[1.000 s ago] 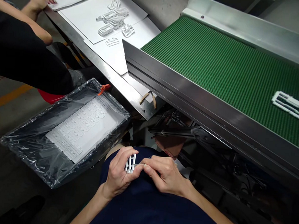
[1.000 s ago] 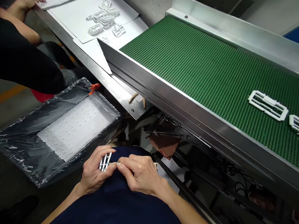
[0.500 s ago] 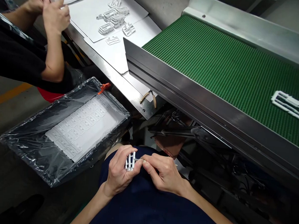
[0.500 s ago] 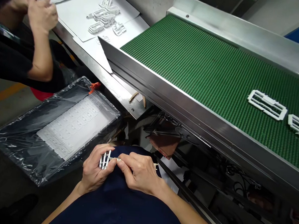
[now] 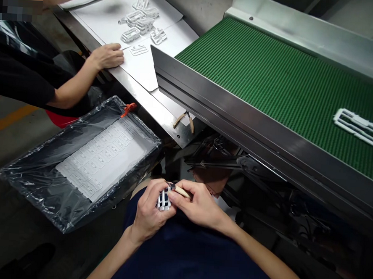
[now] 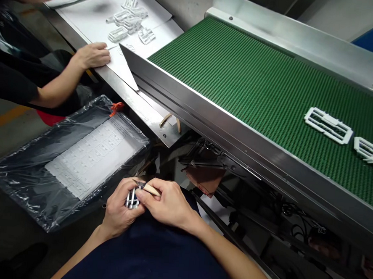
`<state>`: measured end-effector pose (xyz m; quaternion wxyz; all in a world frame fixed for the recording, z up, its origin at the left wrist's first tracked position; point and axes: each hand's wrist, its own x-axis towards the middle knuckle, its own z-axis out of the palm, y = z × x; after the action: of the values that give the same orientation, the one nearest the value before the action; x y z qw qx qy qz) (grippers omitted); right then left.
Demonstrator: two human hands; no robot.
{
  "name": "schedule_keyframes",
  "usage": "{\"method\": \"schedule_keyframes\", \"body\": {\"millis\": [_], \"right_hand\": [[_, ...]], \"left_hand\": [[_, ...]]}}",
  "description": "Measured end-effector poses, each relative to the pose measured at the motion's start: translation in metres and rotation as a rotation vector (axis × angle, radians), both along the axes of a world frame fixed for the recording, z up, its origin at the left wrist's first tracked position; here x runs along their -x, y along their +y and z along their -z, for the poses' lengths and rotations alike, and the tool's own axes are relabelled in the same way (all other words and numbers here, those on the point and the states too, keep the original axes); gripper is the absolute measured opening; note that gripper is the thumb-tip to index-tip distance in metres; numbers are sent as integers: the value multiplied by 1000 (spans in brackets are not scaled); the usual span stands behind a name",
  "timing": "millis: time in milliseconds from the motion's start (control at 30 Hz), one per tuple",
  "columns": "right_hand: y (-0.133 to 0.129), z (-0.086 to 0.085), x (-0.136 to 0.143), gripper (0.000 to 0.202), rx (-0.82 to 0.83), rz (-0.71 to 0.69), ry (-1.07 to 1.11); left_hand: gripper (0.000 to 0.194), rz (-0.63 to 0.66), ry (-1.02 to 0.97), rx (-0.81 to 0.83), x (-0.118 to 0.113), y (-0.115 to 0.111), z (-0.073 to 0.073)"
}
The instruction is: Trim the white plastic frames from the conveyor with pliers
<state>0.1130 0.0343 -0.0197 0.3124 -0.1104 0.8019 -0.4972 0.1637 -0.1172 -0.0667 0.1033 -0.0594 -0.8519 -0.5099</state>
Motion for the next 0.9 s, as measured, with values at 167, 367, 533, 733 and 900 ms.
{"method": "schedule_keyframes", "body": {"millis": [167,367,533,733,900], "right_hand": [[-1,0,5,24,-11,-1,64],[10,7,8,14,-114,162,19],[7,4,8,32,-27,99,-73],[-1,3,1,33,15,-34,-93],[1,12,0,27,-41,-54,-128]], "left_hand": [[26,0,-29,2,-1,2,0],[34,4,-91,-11,-3,2,-3],[38,23,-238,-72,-6,2,0],[66,-2,-579,-421,-13,3,12],[51,188,-709,-647,-15,-10,9]]}}
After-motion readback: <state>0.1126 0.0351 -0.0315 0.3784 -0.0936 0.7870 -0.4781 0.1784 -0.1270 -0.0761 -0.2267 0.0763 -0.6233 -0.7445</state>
